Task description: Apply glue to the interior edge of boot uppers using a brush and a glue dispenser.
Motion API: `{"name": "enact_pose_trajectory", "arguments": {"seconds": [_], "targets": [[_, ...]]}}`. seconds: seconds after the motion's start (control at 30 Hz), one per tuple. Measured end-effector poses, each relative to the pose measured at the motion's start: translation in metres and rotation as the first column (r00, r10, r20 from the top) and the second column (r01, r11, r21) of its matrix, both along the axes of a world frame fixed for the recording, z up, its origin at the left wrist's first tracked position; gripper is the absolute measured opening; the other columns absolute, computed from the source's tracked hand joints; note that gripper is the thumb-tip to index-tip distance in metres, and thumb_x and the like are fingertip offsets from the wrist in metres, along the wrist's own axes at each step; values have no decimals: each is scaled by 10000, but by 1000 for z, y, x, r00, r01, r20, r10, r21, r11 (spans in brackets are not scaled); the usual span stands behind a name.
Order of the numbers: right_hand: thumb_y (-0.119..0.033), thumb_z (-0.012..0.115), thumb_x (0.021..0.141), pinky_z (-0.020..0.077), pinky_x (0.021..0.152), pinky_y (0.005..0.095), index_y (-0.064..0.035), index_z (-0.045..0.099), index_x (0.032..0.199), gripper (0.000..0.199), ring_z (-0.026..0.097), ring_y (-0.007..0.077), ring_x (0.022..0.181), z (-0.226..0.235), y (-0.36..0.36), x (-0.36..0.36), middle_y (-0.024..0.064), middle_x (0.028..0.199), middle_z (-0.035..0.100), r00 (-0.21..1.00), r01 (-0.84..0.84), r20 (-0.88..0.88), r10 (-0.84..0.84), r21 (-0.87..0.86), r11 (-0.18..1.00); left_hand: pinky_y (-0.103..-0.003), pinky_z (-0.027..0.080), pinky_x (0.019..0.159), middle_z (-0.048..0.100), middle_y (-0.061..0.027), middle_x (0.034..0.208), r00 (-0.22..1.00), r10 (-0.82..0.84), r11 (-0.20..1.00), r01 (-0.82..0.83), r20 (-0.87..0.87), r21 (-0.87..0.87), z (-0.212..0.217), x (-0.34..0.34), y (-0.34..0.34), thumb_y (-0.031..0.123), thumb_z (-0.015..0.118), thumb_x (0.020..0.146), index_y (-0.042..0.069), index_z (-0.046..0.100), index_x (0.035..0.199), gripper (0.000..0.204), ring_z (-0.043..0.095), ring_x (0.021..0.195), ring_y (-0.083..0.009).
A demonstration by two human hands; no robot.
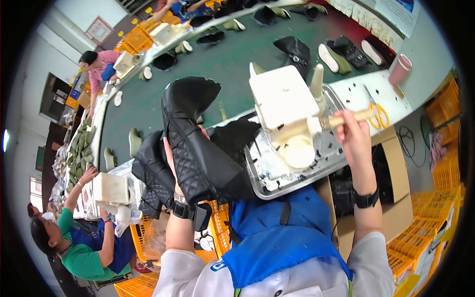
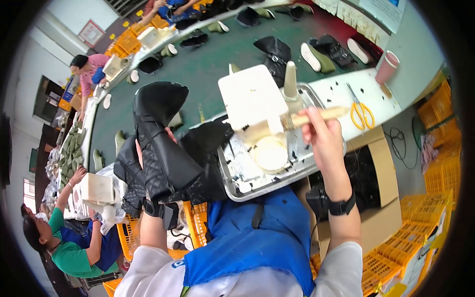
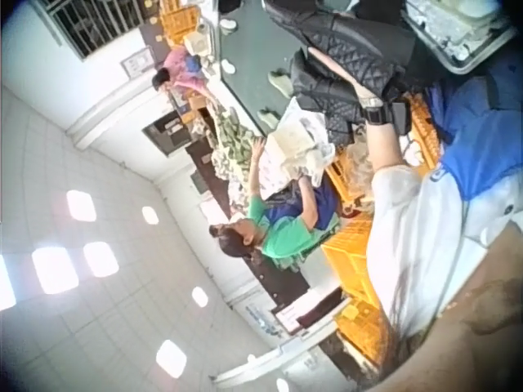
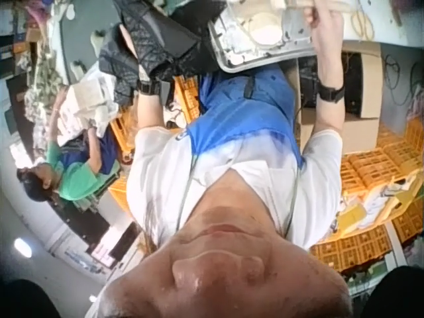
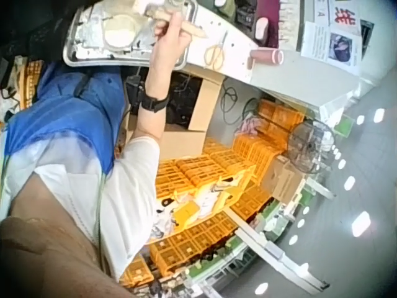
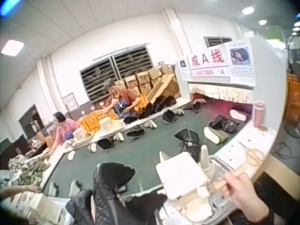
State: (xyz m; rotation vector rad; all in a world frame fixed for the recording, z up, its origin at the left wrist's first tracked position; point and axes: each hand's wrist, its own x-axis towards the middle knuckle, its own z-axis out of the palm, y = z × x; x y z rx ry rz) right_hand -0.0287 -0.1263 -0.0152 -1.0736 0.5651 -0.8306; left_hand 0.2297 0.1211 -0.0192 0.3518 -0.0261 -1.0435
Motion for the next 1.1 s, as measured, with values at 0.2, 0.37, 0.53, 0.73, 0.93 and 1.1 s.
{"name": "enact_pose_trajectory", "arguments": {"seconds": [0.2, 0.37, 0.53, 0.73, 0.93, 1.1], "targets": [[-217, 493, 893, 322, 439, 186, 12, 581, 848, 250, 414, 55, 480, -9, 5, -18, -7, 570, 473, 1000, 16, 21, -17, 36, 999, -376, 403, 912, 544, -139, 1133, 871, 179, 971, -231, 458, 60, 52, 85, -36, 325, 489, 844, 6, 474, 1167, 455, 529, 1020, -266], [-195, 505, 885, 343, 441, 178, 25, 574, 837, 235, 440, 61, 483, -13, 10, -28, 15, 588, 495, 998, 67, -16, -67, 5, 998, -344, 412, 865, 557, -122, 1077, -59, -59, 705, -709, 997, -1, 57, 176, -133, 228, 674, 728, 12, 375, 1219, 614, 549, 966, -219], [-153, 499, 882, 357, 436, 188, 37, 562, 838, 205, 454, 78, 485, -23, 17, -41, 30, 587, 494, 995, 85, -56, -84, 8, 996, -448, 420, 805, 575, -182, 988, -360, -766, 410, -912, 533, -26, -29, 190, -199, 268, 673, 630, 70, 265, 1289, 800, 565, 918, -340], [-139, 494, 881, 363, 437, 190, 35, 571, 837, 195, 455, 80, 477, -29, 18, -59, 35, 569, 498, 988, 135, -84, -132, 25, 991, -474, 340, 948, 352, -186, 1306, -138, -961, 204, -938, 239, 279, -106, 172, -214, 355, 682, 666, 235, 136, 1377, 904, 413, 1154, -358], [-151, 496, 883, 362, 441, 189, 29, 570, 838, 200, 455, 76, 478, -25, 21, -62, 32, 572, 499, 992, 104, -78, -104, -7, 995, -449, 344, 951, 299, -231, 1336, -107, -975, 197, -821, 195, 536, -86, 193, -198, 412, 664, 674, 216, 132, 1385, 909, 347, 1199, -409], [-169, 502, 884, 349, 442, 183, 25, 562, 858, 204, 449, 69, 484, -24, 26, -63, 28, 587, 502, 996, 86, -27, -87, -39, 996, -382, 381, 920, 493, -254, 1153, -361, -819, 539, -752, 447, 380, 2, 163, -154, 368, 639, 723, 115, 196, 1366, 820, 468, 1107, -356]]}}
